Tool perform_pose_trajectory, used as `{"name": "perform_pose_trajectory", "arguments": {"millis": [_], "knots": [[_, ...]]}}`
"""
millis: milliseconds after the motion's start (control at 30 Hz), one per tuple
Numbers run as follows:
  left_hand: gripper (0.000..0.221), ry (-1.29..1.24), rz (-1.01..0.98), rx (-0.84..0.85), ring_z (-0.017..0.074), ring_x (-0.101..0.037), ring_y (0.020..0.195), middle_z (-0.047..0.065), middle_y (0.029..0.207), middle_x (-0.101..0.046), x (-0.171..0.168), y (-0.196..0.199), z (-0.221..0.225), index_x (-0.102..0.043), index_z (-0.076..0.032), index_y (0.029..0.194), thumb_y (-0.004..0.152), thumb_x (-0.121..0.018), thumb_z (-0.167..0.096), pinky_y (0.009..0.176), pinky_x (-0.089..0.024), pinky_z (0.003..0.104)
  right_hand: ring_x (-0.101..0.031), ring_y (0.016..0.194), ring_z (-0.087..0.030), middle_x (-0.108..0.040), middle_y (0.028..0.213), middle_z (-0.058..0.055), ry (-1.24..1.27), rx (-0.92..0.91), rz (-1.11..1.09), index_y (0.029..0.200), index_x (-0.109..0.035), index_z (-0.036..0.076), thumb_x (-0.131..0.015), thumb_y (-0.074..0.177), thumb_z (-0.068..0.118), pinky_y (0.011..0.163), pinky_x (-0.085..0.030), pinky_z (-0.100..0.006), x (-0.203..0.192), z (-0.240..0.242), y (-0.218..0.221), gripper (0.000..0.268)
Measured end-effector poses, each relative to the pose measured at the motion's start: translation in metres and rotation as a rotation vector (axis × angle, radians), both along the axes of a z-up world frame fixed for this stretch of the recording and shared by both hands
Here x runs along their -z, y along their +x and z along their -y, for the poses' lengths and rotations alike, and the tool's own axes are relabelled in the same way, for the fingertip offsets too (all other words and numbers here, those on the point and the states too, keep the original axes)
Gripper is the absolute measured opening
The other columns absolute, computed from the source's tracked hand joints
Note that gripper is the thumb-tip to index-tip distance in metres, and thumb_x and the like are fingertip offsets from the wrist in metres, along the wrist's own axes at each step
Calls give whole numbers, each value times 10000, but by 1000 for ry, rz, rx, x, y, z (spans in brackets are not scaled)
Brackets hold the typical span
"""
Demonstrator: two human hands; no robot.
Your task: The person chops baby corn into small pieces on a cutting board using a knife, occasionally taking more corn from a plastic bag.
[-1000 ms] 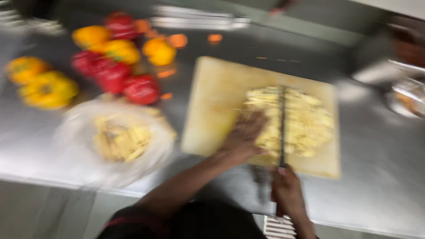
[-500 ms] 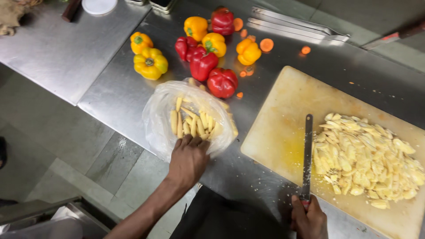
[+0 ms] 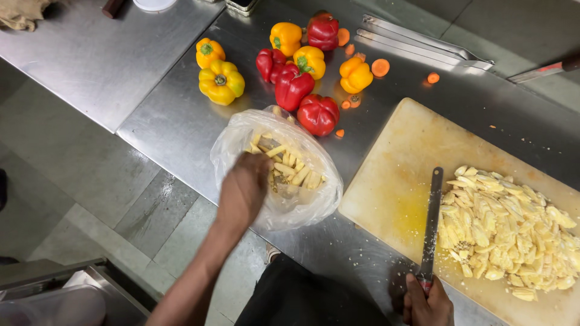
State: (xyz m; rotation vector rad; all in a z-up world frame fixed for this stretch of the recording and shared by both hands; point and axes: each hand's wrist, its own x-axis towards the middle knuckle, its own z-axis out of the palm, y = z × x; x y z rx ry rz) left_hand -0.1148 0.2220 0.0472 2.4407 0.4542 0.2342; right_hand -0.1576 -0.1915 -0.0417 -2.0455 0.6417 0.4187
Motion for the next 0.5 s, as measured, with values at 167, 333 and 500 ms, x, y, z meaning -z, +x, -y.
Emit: {"name": "perform_pose_trajectory", "arguments": {"millis": [167, 333, 500], "knots": [[546, 428, -280, -142, 324, -727, 858, 163, 1026, -699, 78, 27, -33, -528, 4, 1307, 961, -593, -414, 660, -601, 481, -542, 446, -266, -600, 581, -179, 73, -21, 116, 1233, -692, 48, -669, 940, 141, 443, -441, -395, 35, -1, 11, 309], [648, 558, -77, -211, 346, -708, 865, 241, 1036, -684, 129, 36, -38, -541, 113, 1236, 870, -662, -407, 611, -617, 431, -585, 551, -233, -641, 688, -144, 503, -222, 87, 1264, -662, 124, -689, 879, 108, 512, -476, -379, 35, -117, 67, 386], [384, 299, 182, -128, 408, -663, 825, 203, 846, -697, 117, 28, -71, -641, -19, 1043, 811, -721, -314, 707, -549, 518, -629, 657, -201, -683, 795, -109, 797, -239, 54, 1295, -633, 200, -708, 819, 75, 580, -511, -363, 61, -118, 88, 498]]}}
